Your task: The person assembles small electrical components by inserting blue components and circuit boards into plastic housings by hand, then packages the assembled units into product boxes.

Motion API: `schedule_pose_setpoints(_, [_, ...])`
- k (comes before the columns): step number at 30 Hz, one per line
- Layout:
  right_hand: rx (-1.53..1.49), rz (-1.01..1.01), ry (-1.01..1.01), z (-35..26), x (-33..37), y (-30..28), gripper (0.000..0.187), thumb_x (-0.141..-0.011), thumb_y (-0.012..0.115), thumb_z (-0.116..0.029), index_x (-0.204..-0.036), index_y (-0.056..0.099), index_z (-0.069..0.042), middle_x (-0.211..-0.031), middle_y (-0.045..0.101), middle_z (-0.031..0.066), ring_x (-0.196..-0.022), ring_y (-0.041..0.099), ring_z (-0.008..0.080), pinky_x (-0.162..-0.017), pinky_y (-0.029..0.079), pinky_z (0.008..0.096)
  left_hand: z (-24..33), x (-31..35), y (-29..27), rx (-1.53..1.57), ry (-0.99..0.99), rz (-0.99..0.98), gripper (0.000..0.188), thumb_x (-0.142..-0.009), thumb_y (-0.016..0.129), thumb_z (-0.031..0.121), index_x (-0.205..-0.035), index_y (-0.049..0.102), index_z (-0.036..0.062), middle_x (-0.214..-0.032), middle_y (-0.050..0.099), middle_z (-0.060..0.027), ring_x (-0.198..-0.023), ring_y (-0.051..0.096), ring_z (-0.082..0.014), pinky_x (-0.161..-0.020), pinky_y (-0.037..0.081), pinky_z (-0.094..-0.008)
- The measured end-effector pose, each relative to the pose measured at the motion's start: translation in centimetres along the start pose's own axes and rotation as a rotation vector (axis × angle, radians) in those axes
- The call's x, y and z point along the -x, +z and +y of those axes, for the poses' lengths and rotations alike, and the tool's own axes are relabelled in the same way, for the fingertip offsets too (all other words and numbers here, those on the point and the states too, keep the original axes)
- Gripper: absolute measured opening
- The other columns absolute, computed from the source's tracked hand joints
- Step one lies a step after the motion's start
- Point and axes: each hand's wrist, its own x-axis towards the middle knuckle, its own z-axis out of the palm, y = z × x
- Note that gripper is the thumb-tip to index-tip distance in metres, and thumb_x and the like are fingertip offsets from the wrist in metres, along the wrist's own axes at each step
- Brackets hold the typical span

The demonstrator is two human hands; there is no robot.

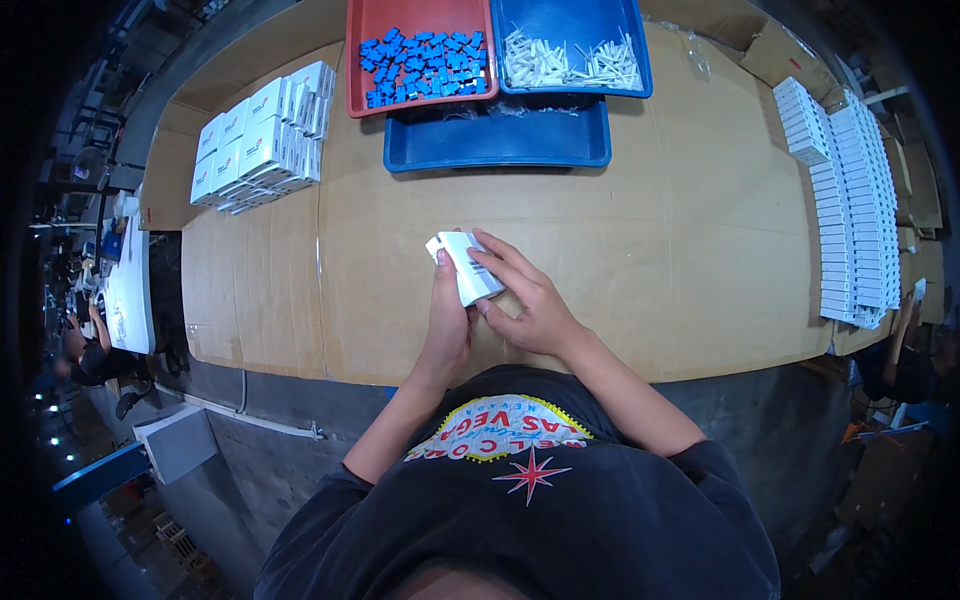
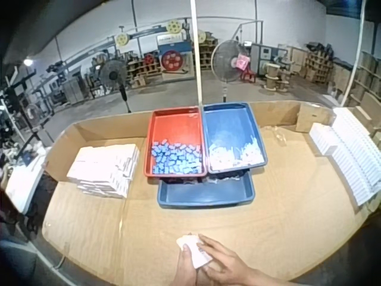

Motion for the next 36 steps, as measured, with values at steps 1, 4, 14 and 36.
schedule_pose_setpoints(1, [0.000,0.000,-0.001,0.3,0.1,0.2,0.060,-0.093,0.066,-0.008,-0.150,0.052,0.002,-0.162,0.043,0.0249,-0.149,0.044,0.0389,-0.120,0.039,0.0447,-0.5,-0.1,-0.2,-0.045,0.002,0.037,0.061,-0.114,0.027,0.056,-0.151,0.040,0.0096,-0.133,0.060,-0.0116,-0.115,0.065,-0.0194,-0.095,0.058,-0.0369])
schedule_pose_setpoints(4, [0.074,0.031,-0.061,1.4,0.4,0.4,0.055,-0.093,0.066,-0.006,-0.147,0.055,0.004,-0.153,0.053,0.0261,-0.141,0.055,0.0394,-0.113,0.048,0.0434,-0.1,0.0,0.4,0.029,-0.029,0.037,0.056,-0.114,0.030,0.053,-0.145,0.044,0.0076,-0.127,0.060,-0.0106,-0.111,0.064,-0.0178,-0.094,0.057,-0.0355])
schedule_pose_setpoints(14, [0.393,0.133,-0.232,1.7,0.9,1.2,0.049,-0.094,0.063,-0.004,-0.141,0.057,0.009,-0.130,0.069,0.0274,-0.106,0.075,0.0382,-0.087,0.063,0.0393,1.1,1.6,2.5,-0.093,0.112,0.104,0.042,-0.117,0.035,0.037,-0.137,0.045,0.0018,-0.112,0.054,-0.0074,-0.101,0.051,-0.0135,-0.092,0.045,-0.0306])
schedule_pose_setpoints(36, [0.324,0.127,-0.200,1.5,0.9,2.1,0.043,-0.101,0.058,-0.006,-0.141,0.057,0.008,-0.139,0.064,0.0286,-0.121,0.068,0.0408,-0.098,0.058,0.0429,-0.1,0.9,0.8,-0.001,0.062,0.144,0.051,-0.113,0.038,0.048,-0.138,0.050,0.0046,-0.111,0.060,-0.0050,-0.098,0.058,-0.0108,-0.085,0.048,-0.0279])
